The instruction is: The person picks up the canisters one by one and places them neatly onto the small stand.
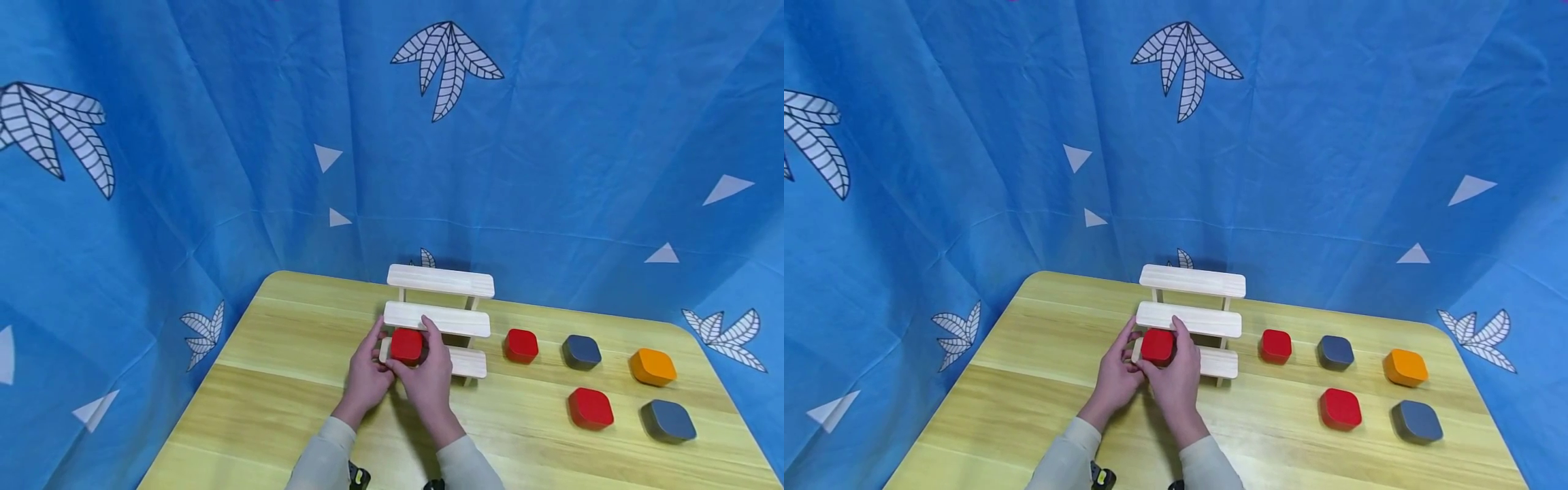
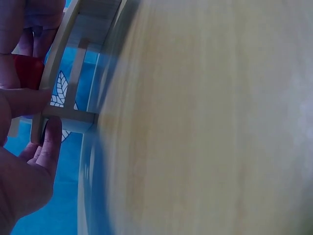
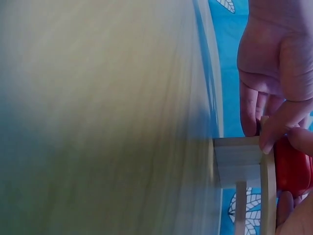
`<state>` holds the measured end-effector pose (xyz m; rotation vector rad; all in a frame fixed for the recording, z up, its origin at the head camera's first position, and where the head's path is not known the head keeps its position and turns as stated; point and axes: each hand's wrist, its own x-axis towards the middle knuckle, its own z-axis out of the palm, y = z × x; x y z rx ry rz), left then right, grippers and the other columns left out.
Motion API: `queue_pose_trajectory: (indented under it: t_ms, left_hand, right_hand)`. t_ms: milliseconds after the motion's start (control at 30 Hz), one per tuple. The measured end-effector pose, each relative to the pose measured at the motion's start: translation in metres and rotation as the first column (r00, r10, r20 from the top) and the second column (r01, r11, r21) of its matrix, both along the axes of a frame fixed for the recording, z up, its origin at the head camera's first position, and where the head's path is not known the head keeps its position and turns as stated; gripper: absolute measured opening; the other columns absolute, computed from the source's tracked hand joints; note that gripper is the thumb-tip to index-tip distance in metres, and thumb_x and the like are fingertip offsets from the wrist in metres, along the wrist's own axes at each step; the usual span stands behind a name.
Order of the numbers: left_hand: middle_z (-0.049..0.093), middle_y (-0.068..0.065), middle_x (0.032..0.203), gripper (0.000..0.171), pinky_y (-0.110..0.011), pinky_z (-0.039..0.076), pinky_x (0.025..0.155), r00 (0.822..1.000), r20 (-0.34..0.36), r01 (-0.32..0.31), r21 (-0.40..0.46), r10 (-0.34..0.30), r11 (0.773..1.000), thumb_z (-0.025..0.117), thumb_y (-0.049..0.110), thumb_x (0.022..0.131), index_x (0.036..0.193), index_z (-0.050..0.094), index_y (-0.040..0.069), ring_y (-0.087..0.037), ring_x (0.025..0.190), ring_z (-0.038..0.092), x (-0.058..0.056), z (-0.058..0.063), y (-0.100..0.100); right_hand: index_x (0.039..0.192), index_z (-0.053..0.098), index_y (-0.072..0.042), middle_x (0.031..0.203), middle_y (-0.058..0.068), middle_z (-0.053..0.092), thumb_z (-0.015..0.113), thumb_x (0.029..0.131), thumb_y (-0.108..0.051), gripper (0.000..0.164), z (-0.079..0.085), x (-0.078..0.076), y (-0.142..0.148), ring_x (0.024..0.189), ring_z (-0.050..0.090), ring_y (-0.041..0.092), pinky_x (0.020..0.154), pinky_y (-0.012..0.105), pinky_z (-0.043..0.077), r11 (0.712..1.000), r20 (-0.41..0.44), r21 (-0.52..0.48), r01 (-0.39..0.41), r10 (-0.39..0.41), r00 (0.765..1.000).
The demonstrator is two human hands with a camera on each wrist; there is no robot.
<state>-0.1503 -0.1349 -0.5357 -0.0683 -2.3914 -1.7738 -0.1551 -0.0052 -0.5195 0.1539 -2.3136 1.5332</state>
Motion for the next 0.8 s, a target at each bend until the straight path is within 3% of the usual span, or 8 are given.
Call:
queue_pose_trajectory:
  t_ms: [267, 500, 800]
  left_hand:
    - [0.051, -0.012, 0.136, 0.102, -0.028, 0.058, 0.065, 1.000, -0.017, -0.014, -0.007, 0.013, 1.000, 0.074, -0.019, 0.073, 0.159, 0.030, 0.017, -0.023, 0.085, 0.059, 0.001, 0.001, 0.001]
    - [0.050, -0.009, 0.138, 0.108, -0.028, 0.057, 0.063, 0.999, 0.027, -0.017, -0.013, 0.017, 1.000, 0.075, -0.018, 0.072, 0.159, 0.028, 0.027, -0.023, 0.084, 0.057, 0.001, 0.002, 0.001]
    - [0.050, -0.011, 0.137, 0.106, -0.030, 0.058, 0.063, 1.000, 0.015, 0.005, 0.022, -0.006, 1.000, 0.071, -0.021, 0.072, 0.159, 0.029, 0.020, -0.023, 0.086, 0.059, 0.000, 0.002, 0.000]
  right_hand:
    - [0.145, 0.046, -0.010, 0.132, 0.008, 0.057, 0.097, 0.061, -0.008, 0.098, -0.001, 0.000, -0.001, 0.118, 0.055, 0.025, 0.097, 0.042, 0.050, 0.999, -0.022, 0.041, 0.010, -0.009, 1.000]
    - [0.145, 0.047, -0.010, 0.131, 0.009, 0.056, 0.098, 0.061, -0.014, 0.099, 0.001, 0.002, 0.002, 0.117, 0.053, 0.025, 0.092, 0.040, 0.053, 0.998, -0.021, 0.064, 0.006, -0.005, 1.000]
    - [0.146, 0.046, -0.016, 0.126, 0.006, 0.058, 0.098, 0.060, -0.015, 0.100, 0.010, 0.012, 0.010, 0.104, 0.059, 0.023, 0.078, 0.040, 0.057, 0.997, 0.052, -0.065, -0.029, 0.032, 0.998]
